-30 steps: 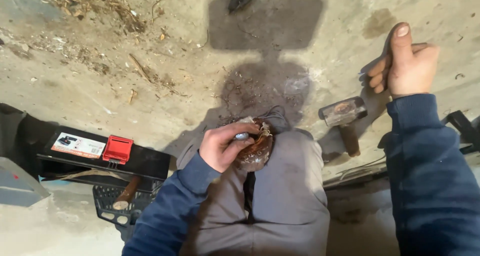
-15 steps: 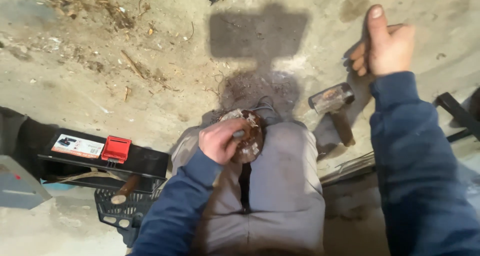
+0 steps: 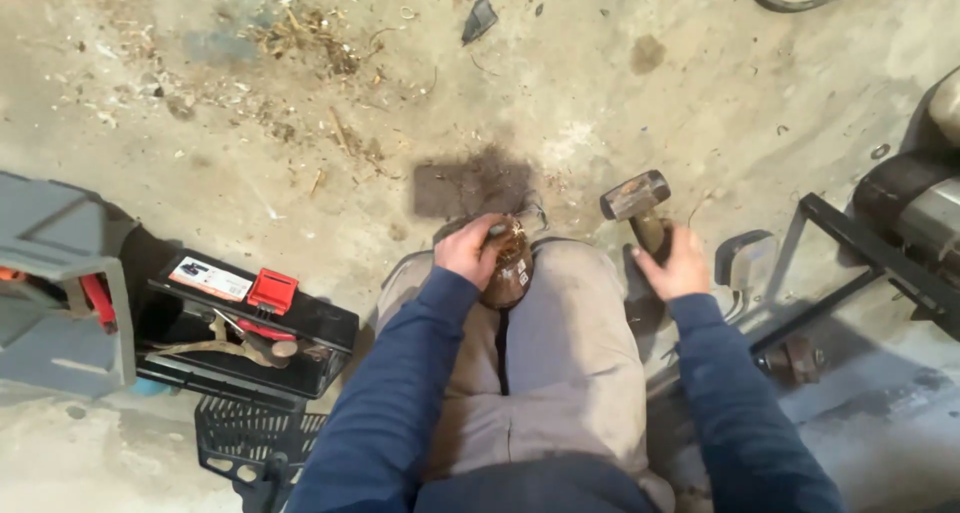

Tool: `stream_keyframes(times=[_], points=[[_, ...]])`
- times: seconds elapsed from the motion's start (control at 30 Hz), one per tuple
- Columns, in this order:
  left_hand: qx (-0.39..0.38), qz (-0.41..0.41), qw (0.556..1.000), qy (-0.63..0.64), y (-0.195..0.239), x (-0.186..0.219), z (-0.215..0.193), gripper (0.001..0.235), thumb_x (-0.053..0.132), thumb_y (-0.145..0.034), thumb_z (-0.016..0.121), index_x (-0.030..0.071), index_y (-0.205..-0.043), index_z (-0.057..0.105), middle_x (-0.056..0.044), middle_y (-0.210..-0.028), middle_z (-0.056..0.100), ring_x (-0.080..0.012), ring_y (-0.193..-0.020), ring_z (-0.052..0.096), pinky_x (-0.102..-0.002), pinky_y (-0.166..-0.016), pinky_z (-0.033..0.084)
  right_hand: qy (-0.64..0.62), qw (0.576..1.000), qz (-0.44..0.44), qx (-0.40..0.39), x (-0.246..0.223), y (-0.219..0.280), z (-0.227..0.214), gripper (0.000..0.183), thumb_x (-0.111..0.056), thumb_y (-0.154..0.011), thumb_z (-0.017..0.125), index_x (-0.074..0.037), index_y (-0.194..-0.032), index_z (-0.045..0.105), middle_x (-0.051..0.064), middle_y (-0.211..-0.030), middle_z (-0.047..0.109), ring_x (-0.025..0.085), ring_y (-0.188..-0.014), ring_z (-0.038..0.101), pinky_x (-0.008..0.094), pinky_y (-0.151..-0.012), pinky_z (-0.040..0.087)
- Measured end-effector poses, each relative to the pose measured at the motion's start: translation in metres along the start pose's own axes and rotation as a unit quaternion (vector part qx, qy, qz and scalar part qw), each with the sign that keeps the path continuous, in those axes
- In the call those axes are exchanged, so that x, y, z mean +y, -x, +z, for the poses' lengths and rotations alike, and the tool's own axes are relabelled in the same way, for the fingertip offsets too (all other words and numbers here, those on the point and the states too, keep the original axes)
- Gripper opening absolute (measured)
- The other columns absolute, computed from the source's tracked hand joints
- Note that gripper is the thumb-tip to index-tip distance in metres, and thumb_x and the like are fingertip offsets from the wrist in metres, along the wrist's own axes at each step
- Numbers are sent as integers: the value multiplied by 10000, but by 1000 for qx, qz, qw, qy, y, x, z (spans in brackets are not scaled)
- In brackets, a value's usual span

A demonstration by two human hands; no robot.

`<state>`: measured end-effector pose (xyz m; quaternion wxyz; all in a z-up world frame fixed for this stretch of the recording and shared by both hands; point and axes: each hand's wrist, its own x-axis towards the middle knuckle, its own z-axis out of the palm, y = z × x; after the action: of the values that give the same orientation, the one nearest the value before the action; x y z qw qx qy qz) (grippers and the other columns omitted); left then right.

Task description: Dismantling an electric motor stator to extract copper wiring using a hammer.

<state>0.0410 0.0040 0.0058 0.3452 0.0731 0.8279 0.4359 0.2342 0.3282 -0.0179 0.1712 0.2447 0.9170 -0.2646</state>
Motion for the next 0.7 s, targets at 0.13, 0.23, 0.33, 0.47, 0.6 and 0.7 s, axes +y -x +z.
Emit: stream_keyframes(times=[0.13,0.23,0.33,0.47,0.6,0.7], points=[[0,-39,998,39,3,3,0,230,241,-939,677,180,-1158,713,-97,-1064,772,-315,-987,742,-389,-831,592,-20,985,82,-150,3,-3,-5,544,-315,-759,845,-48,-1196,662,239,-991,730,419,-926,703,465,-804,564],[20,-29,998,54,8,-17,15,214,264,-948,673,186,-1144,711,-105,-1051,766,-322,-981,739,-386,-824,594,-116,935,242,-231,-5,-9,-30,678,-240,-746,788,-60,-1349,534,230,-930,743,391,-821,747,452,-735,589],[36,-11,999,23,7,-13,12,226,301,-965,684,192,-1161,713,-110,-1068,763,-339,-981,728,-403,-818,580,-32,931,206,-300,-121,-39,-103,526,-249,-826,732,-80,-1306,598,231,-879,765,388,-756,785,454,-706,601],[25,-78,994,70,8,-15,15,240,353,-935,686,219,-1129,730,-90,-993,770,-308,-934,759,-392,-805,605,48,976,-45,-207,-212,-34,-144,621,-275,-836,759,-95,-1384,529,263,-886,719,465,-802,701,506,-684,554],[43,-16,999,24,2,-31,25,248,383,-965,651,219,-1136,722,-99,-1012,762,-353,-931,722,-458,-781,569,-49,990,-27,-127,-256,-17,-122,642,-308,-920,691,-84,-1468,441,285,-938,712,473,-831,711,499,-701,581],[37,-20,999,-11,12,-57,47,251,387,-930,663,215,-1103,725,-108,-980,759,-366,-906,714,-482,-767,556,-1,979,-16,-204,-252,-8,-98,618,-314,-931,677,-120,-1472,450,281,-903,718,479,-827,709,521,-731,576]])
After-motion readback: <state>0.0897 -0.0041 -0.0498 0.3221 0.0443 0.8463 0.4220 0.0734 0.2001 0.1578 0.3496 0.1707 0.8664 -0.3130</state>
